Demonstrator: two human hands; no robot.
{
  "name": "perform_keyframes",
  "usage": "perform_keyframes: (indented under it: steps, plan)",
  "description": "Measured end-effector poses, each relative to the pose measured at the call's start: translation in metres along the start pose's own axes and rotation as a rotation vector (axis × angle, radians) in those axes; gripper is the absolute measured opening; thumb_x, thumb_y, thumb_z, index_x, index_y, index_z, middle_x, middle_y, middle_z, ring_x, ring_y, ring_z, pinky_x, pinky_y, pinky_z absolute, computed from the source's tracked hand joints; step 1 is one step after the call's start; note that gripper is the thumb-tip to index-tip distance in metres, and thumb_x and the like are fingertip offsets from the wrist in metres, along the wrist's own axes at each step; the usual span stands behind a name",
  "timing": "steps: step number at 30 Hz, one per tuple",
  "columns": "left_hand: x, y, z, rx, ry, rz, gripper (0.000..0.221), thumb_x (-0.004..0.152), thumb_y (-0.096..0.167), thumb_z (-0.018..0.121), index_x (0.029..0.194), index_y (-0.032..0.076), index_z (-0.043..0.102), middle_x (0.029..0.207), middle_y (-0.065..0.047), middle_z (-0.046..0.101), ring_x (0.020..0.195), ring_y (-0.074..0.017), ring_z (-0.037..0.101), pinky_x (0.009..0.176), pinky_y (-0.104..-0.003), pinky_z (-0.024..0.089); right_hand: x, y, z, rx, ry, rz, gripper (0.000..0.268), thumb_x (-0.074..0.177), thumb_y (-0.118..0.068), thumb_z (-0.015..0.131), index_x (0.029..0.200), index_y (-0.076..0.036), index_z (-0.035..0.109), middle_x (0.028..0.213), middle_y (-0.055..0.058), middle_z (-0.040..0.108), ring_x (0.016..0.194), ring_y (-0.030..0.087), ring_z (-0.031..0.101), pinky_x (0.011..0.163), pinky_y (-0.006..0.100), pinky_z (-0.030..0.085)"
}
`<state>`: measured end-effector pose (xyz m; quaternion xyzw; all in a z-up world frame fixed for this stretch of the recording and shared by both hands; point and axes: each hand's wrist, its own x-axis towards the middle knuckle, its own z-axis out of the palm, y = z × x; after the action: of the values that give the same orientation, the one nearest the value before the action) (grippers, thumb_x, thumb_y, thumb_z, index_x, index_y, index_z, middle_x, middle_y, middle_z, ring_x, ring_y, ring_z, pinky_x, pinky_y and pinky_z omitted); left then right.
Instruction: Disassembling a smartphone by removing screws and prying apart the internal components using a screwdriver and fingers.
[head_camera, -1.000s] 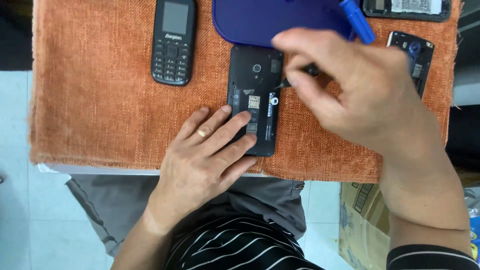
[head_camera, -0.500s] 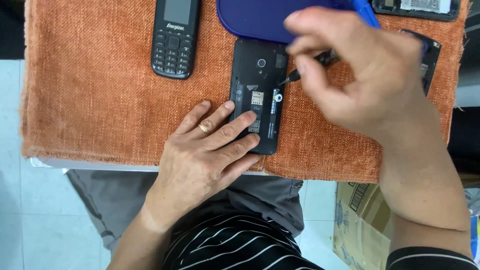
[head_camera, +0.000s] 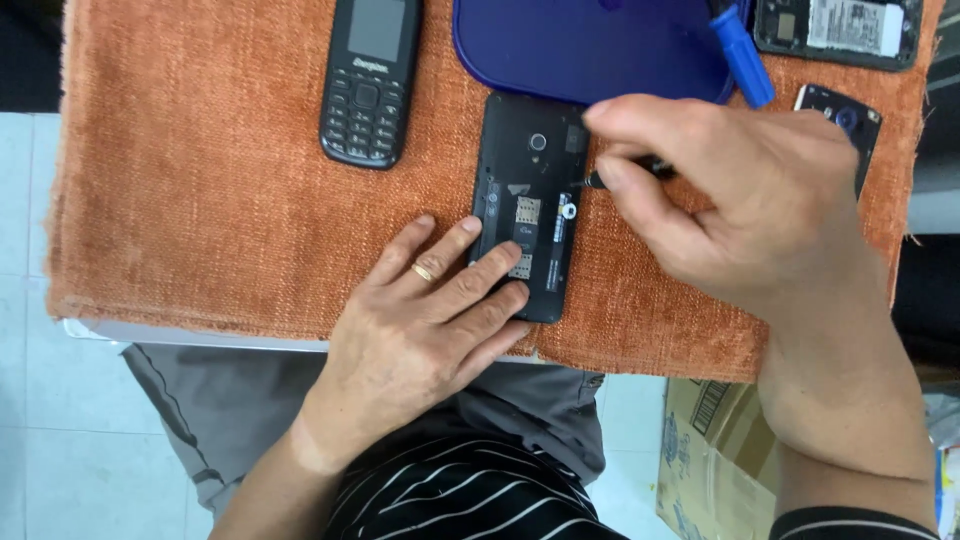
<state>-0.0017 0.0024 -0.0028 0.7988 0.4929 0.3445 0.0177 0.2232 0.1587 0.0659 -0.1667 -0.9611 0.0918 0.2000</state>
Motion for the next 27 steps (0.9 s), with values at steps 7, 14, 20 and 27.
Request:
perform_keyframes:
  steps: [7, 14, 20, 27]
  plan:
    - [0.002, 0.002, -0.003, -0.026, 0.010, -0.009, 0.022, 0.097, 0.030, 0.083, 0.107, 0.010, 0.079, 0.128, -0.009, 0.069, 0.123, -0.0355, 0.066, 0.108, -0.054, 0.050, 0.014, -0.003, -0.004, 0.131, 0.012, -0.001, 0.031, 0.098, 0.020, 0.067, 0.128, 0.013, 0.064, 0.116, 0.023, 0.077, 0.105, 0.031, 0.080, 0.084, 0.033, 0.067]
    - [0.002, -0.001, -0.002, -0.048, -0.034, -0.056, 0.028, 0.097, 0.031, 0.078, 0.112, 0.008, 0.075, 0.122, -0.011, 0.064, 0.121, -0.0343, 0.065, 0.112, -0.052, 0.046, 0.003, 0.003, 0.003, -0.127, 0.120, 0.162, 0.022, 0.110, -0.003, 0.085, 0.129, 0.001, 0.076, 0.101, 0.006, 0.079, 0.087, 0.018, 0.074, 0.068, 0.032, 0.052]
    - [0.006, -0.002, -0.003, -0.024, -0.093, -0.077, 0.042, 0.094, 0.038, 0.079, 0.122, 0.010, 0.069, 0.120, -0.009, 0.060, 0.123, -0.0345, 0.059, 0.110, -0.053, 0.044, 0.006, -0.005, -0.004, 0.020, 0.011, 0.177, 0.027, 0.102, 0.006, 0.070, 0.129, 0.001, 0.069, 0.108, 0.004, 0.080, 0.041, 0.008, 0.034, 0.041, 0.024, 0.032]
    - [0.002, -0.001, 0.001, -0.015, -0.044, -0.084, 0.040, 0.092, 0.039, 0.083, 0.120, 0.012, 0.073, 0.140, -0.010, 0.058, 0.129, -0.0380, 0.061, 0.111, -0.055, 0.045, 0.009, -0.007, -0.008, 0.058, -0.028, 0.191, 0.029, 0.100, 0.002, 0.073, 0.129, -0.001, 0.068, 0.112, 0.006, 0.078, 0.053, 0.006, 0.052, 0.049, 0.023, 0.046]
